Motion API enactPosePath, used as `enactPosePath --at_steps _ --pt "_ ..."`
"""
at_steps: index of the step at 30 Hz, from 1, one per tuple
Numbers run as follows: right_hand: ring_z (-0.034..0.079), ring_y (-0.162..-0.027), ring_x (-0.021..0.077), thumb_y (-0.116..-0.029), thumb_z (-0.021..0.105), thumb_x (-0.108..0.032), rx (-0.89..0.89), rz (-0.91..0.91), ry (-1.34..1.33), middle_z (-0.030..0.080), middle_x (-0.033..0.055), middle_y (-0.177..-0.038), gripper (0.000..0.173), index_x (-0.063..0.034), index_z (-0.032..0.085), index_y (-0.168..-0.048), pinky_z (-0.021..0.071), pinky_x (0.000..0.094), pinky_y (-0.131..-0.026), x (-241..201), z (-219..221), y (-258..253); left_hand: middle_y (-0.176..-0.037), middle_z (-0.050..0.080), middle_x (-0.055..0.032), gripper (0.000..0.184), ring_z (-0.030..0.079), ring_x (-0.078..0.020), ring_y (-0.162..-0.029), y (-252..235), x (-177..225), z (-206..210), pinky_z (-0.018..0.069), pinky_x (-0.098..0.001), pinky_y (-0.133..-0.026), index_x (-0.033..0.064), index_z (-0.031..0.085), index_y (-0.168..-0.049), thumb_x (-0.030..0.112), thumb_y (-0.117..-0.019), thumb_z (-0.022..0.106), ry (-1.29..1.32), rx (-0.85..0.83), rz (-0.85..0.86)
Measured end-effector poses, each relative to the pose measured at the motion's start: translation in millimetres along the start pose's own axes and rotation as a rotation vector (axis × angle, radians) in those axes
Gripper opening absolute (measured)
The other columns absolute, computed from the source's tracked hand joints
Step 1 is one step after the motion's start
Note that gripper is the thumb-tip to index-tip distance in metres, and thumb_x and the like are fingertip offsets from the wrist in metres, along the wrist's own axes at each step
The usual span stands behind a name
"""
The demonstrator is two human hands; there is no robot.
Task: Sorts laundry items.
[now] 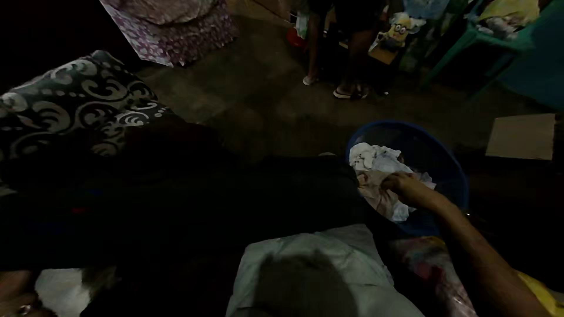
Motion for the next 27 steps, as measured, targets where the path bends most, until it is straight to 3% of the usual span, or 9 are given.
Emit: enactPosePath --at_steps 2,6,9,12,17,19,21,24,27 --pt "0.054 -0.128 0.0485 -0.102 0.055 -0.004 0.141 -0.044 -0.107 0.063 0.0258 -0.13 0.027 -0.0009 0.069 -0.125 0.0348 0.0702 -0.108 -8.1 -4.8 -7.9 -0.098 0.056 -0.0135 0.021 0.054 -0.0058 -0.088 -100.2 -62.9 7.6 0.0482 -0.0203 -0.079 -0.0234 0.046 -0.113 -0.008 -0.1035 0.035 0.303 -0.236 0.767" --pt "0.054 -0.13 0.0444 -0.1052 0.057 -0.024 0.311 -0.066 -0.185 0.057 0.0256 -0.14 0.038 -0.0031 0.062 -0.136 0.042 0.0616 -0.108 -32.6 -5.1 -33.1 -0.094 0.053 -0.0077 0.016 0.051 -0.0059 -0.082 -86.1 -39.1 20.1 0.047 -0.0223 -0.08 -0.0125 0.05 -0.113 -0.001 -0.106 0.04 0.536 -0.138 0.411" --pt "0.05 -0.134 0.0452 -0.1043 0.058 -0.029 0.293 -0.11 -0.203 0.053 0.0262 -0.145 0.044 -0.0029 0.06 -0.139 0.0395 0.0617 -0.111 -52.7 -0.5 -44.9 -0.089 0.052 -0.003 0.012 0.051 -0.0016 -0.077 -37.1 -9.4 22.2 0.0467 -0.018 -0.073 -0.011 0.05 -0.11 -0.003 -0.1044 0.043 0.589 -0.199 0.519" --pt "0.051 -0.134 0.0422 -0.1063 0.053 -0.033 0.304 -0.12 -0.278 0.054 0.0242 -0.143 0.044 -0.002 0.062 -0.137 0.0401 0.0593 -0.111 -58.6 -1.1 -46.4 -0.09 0.07 0.0083 0.028 0.068 -0.0002 -0.087 26.1 47.3 43.3 0.0574 -0.0194 -0.079 0.0159 0.061 -0.1 0.014 -0.1091 0.034 1.076 -0.498 0.62" --pt "0.064 -0.116 0.0183 -0.1114 0.012 -0.035 0.358 -0.046 -1.064 0.065 0.0149 -0.129 0.064 0.0051 0.055 -0.136 0.0519 0.0341 -0.1 -56.1 7.4 -33.4 -0.079 0.065 0.0085 0.01 0.062 0.0012 -0.068 180.9 109.3 119.1 0.0556 -0.0196 -0.062 0.0118 0.063 -0.105 0.018 -0.1043 0.055 0.625 -0.641 0.665" --pt "0.069 -0.108 0.023 -0.1054 0.003 -0.058 0.292 -0.034 -1.5 0.067 0.0152 -0.123 0.084 0.0055 0.046 -0.141 0.0574 0.0388 -0.09 -57.0 23.5 -30.7 -0.119 0.066 -0.0057 0.043 0.066 -0.0085 -0.1 242.2 111.1 169.8 0.0569 -0.0299 -0.086 0.0032 0.051 -0.138 0.022 -0.1016 0.063 0.336 -0.91 0.8" --pt "0.07 -0.105 0.0279 -0.0969 -0.003 -0.073 0.244 0.025 -1.749 0.068 0.0164 -0.121 0.099 0.0022 0.041 -0.144 0.0589 0.045 -0.085 -53.3 39.4 -27.0 -0.165 0.028 -0.0151 0.076 0.038 -0.0229 -0.148 288.1 92.5 233.3 0.0371 -0.0438 -0.118 0.0014 0.04 -0.152 0.044 -0.0955 0.068 0.046 -1.214 1.099" --pt "0.066 -0.103 0.028 -0.0937 -0.008 -0.076 0.219 0.165 -1.852 0.064 0.0177 -0.123 0.103 -0.0024 0.04 -0.147 0.0575 0.0463 -0.079 -33.1 61.5 -22.9 -0.169 0.014 -0.0205 0.088 0.01 -0.0377 -0.157 310.1 62.2 270.0 0.0147 -0.0628 -0.123 0.0011 0.04 -0.154 0.06 -0.0929 0.064 -0.181 -1.335 1.278" --pt "0.067 -0.093 0.0234 -0.1086 0.015 -0.055 0.261 0.287 -1.802 0.065 0.011 -0.111 0.067 -0.0056 0.05 -0.135 0.058 0.0426 -0.074 -22.5 72.2 -18.2 -0.165 0.032 -0.0164 0.066 0.024 -0.0358 -0.154 262.3 55.8 267.6 0.0228 -0.0583 -0.122 0.0032 0.05 -0.148 0.05 -0.1004 0.056 -0.074 -1.126 1.27"
Point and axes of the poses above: each hand's wrist, its own y-axis away from the middle knuckle, its own z-axis out of the palm, x = y × z, the point moved 6 cm from there along -y, towards the middle knuckle
